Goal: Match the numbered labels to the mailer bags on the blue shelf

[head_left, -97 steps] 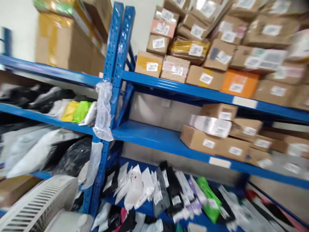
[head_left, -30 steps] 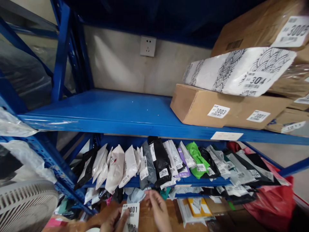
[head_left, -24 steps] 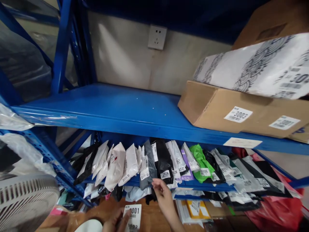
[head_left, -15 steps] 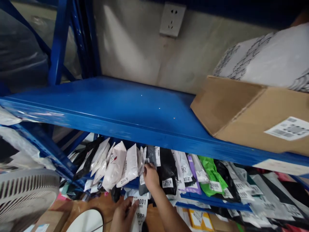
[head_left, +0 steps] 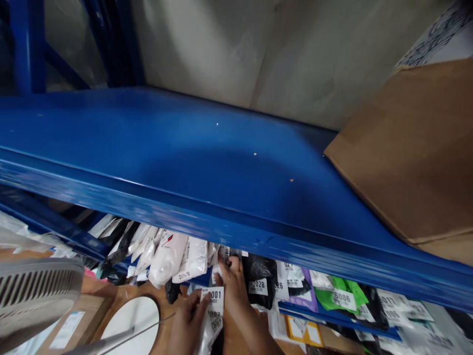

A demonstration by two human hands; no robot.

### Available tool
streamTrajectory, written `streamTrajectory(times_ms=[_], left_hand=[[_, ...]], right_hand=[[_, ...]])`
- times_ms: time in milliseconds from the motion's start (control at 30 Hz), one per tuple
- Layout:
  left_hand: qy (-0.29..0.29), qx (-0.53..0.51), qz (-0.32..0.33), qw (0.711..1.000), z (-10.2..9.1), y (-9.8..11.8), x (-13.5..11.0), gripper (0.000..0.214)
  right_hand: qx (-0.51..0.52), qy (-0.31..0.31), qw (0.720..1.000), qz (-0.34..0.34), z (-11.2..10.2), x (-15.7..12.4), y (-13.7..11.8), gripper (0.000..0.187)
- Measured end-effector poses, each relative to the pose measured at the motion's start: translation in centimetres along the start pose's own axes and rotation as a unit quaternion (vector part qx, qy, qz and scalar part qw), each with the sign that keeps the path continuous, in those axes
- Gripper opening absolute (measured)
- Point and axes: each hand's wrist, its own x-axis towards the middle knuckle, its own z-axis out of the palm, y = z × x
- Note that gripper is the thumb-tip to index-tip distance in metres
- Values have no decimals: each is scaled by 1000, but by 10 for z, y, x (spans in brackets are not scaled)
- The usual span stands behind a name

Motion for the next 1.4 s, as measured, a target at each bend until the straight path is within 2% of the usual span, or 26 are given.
streamTrajectory(times_ms=[167,533,633,700,767,867,933,1100,1400], left_hand=[[0,-30,-7,1000,-2,-2,3,47],[28,-50,-15,998,-2,3,-2,45],[25,-60,-18,998,0,10,1,47],[26,-55,-25,998,2,15,4,49],[23,-50,-25,998,5,21,7,52],[11,-56,-14,998,9,30,8,55],[7,-60,-16,998,12,34,7,56],[8,-62,-24,998,14,34,5,59],[-20,-81,-24,996,17,28,-2,59]], right_hand=[[-19,-8,1000,21,-3,0,-3,43],[-73,-17,997,-8,3,0,8,45],[2,-21,1000,-1,-7,4,9,45],[94,-19,995,8,-18,4,7,34],[194,-39,980,31,-30,0,4,25],[302,-87,944,99,-38,-12,0,29],[343,-88,925,140,-38,-19,-1,33],[383,-59,907,163,-36,-25,-1,37],[348,-20,922,169,-36,-40,-6,39]])
